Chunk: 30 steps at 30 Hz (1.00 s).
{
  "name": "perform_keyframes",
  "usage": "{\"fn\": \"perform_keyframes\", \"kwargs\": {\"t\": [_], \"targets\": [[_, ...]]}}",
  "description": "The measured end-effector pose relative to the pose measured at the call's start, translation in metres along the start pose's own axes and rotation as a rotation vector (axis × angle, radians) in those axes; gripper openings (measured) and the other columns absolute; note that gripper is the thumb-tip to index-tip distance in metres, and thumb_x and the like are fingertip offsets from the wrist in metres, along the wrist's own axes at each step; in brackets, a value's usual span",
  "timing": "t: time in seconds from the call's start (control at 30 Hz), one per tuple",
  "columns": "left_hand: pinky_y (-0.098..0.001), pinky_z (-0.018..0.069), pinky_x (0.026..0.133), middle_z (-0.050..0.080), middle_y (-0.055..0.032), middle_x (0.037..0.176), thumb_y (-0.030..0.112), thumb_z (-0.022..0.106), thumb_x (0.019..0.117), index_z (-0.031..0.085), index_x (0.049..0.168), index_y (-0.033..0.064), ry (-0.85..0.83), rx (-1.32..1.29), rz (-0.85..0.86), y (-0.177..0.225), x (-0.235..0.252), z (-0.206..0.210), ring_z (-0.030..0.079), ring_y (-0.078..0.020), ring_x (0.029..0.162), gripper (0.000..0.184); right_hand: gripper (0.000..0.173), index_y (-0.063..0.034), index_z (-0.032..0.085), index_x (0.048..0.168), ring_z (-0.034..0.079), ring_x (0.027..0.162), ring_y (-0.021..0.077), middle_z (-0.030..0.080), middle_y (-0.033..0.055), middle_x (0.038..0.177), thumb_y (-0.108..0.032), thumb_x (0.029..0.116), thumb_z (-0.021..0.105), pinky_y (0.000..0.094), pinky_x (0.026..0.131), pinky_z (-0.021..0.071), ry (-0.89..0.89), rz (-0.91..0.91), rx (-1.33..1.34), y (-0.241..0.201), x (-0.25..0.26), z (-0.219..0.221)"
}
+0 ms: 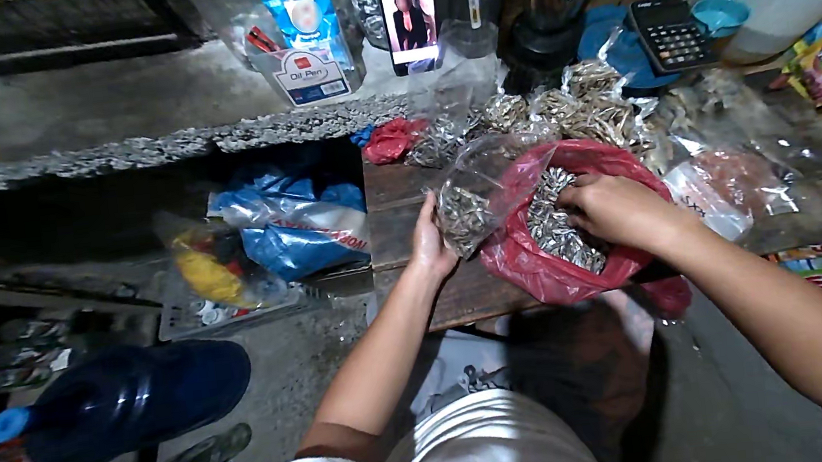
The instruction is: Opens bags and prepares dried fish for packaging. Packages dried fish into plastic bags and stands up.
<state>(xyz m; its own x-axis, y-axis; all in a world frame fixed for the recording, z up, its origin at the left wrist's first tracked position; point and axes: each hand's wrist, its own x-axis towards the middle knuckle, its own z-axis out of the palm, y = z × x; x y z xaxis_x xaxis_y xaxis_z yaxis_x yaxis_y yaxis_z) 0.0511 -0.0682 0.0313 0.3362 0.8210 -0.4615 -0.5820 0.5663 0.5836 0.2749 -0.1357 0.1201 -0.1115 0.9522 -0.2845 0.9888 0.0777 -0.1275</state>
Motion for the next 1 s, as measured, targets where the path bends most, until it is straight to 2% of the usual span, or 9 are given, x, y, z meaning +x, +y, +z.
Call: {"fn": "perform_keyframes", "kwargs": {"t": [0.17, 0.33, 0.5, 0.6, 0.67, 0.77, 0.83, 0.9, 1.0], "targets": [[-0.0294, 0.0582, 0.072, 0.068, -0.0011, 0.094, 0.049, 0.029, 0.1097, 0.058, 0.116, 0.0165, -0.030, 0.012, 0.029, -0.001, -0.001, -0.001, 0.068, -0.0112, 0.083, 0.044, 0.020, 0.0019, 0.072, 0.115, 0.067, 0.104, 0.0482, 0.069, 0.0276, 0.109, -0.006, 0.0971, 0.067, 0.0669, 0.088, 0.0507, 0.130, -0.055, 0.067, 0.005, -0.005, -0.005], [-0.0327, 0.0584, 0.076, 0.068, -0.0030, 0.097, 0.050, 0.029, 0.1096, 0.057, 0.119, 0.0156, -0.031, 0.022, 0.023, -0.002, 0.003, -0.002, 0.068, -0.0139, 0.087, 0.046, 0.018, 0.0036, 0.073, 0.112, 0.069, 0.103, 0.0452, 0.071, 0.0257, 0.107, -0.004, 0.0962, 0.068, 0.0644, 0.091, 0.0510, 0.254, -0.116, 0.116, 0.008, -0.014, -0.014], [-0.0286, 0.0585, 0.073, 0.069, -0.0007, 0.094, 0.049, 0.030, 0.1095, 0.058, 0.116, 0.0166, -0.048, 0.024, 0.023, -0.002, 0.002, -0.003, 0.069, -0.0109, 0.083, 0.043, 0.014, 0.0052, 0.072, 0.107, 0.070, 0.097, 0.0430, 0.072, 0.0251, 0.104, -0.001, 0.0953, 0.068, 0.0615, 0.089, 0.0521, 0.394, -0.129, 0.201, 0.009, -0.024, -0.027], [-0.0291, 0.0586, 0.074, 0.068, -0.0003, 0.094, 0.049, 0.032, 0.1093, 0.058, 0.116, 0.0167, -0.037, 0.041, 0.025, -0.003, 0.002, -0.002, 0.069, -0.0110, 0.083, 0.042, 0.016, 0.0054, 0.072, 0.110, 0.070, 0.098, 0.0417, 0.071, 0.0256, 0.106, -0.002, 0.0963, 0.066, 0.0606, 0.091, 0.0517, 0.473, -0.104, 0.262, 0.011, -0.028, -0.031], [-0.0301, 0.0586, 0.076, 0.069, -0.0007, 0.096, 0.049, 0.033, 0.1094, 0.058, 0.119, 0.0166, -0.033, 0.054, 0.031, -0.003, 0.002, -0.002, 0.069, -0.0111, 0.087, 0.042, 0.020, 0.0048, 0.071, 0.113, 0.071, 0.095, 0.0348, 0.072, 0.0242, 0.106, -0.005, 0.0975, 0.065, 0.0546, 0.090, 0.0540, 0.550, -0.088, 0.325, 0.016, -0.031, -0.034], [-0.0314, 0.0583, 0.078, 0.068, -0.0017, 0.100, 0.048, 0.033, 0.1094, 0.057, 0.121, 0.0157, -0.020, 0.072, 0.028, -0.003, 0.002, -0.001, 0.068, -0.0120, 0.090, 0.042, 0.021, 0.0023, 0.069, 0.114, 0.065, 0.083, 0.0100, 0.071, 0.0141, 0.102, -0.010, 0.0971, 0.065, 0.0300, 0.082, 0.0542, 0.647, -0.084, 0.458, 0.021, -0.034, -0.041], [-0.0315, 0.0583, 0.079, 0.068, -0.0018, 0.100, 0.049, 0.033, 0.1093, 0.057, 0.122, 0.0156, -0.019, 0.081, 0.027, -0.004, 0.002, -0.001, 0.068, -0.0125, 0.090, 0.043, 0.023, 0.0039, 0.068, 0.113, 0.062, 0.083, -0.0020, 0.069, 0.0079, 0.102, -0.010, 0.0958, 0.067, 0.0170, 0.081, 0.0529, 0.689, -0.118, 0.559, 0.019, -0.035, -0.049], [-0.0314, 0.0585, 0.078, 0.069, -0.0016, 0.099, 0.048, 0.033, 0.1094, 0.057, 0.120, 0.0156, -0.015, 0.082, 0.031, -0.004, 0.002, -0.001, 0.069, -0.0124, 0.089, 0.042, 0.021, 0.0029, 0.067, 0.111, 0.061, 0.084, -0.0071, 0.068, 0.0010, 0.100, -0.009, 0.0942, 0.068, 0.0120, 0.080, 0.0523, 0.742, -0.177, 0.639, 0.014, -0.034, -0.057], [-0.0311, 0.0584, 0.078, 0.069, -0.0017, 0.099, 0.047, 0.033, 0.1098, 0.057, 0.119, 0.0152, -0.014, 0.078, 0.033, -0.004, 0.001, 0.000, 0.068, -0.0122, 0.089, 0.041, 0.018, -0.0014, 0.066, 0.110, 0.064, 0.087, -0.0070, 0.068, -0.0077, 0.099, -0.005, 0.0924, 0.068, 0.0129, 0.083, 0.0554, 0.805, -0.290, 0.761, 0.002, -0.028, -0.065]]}}
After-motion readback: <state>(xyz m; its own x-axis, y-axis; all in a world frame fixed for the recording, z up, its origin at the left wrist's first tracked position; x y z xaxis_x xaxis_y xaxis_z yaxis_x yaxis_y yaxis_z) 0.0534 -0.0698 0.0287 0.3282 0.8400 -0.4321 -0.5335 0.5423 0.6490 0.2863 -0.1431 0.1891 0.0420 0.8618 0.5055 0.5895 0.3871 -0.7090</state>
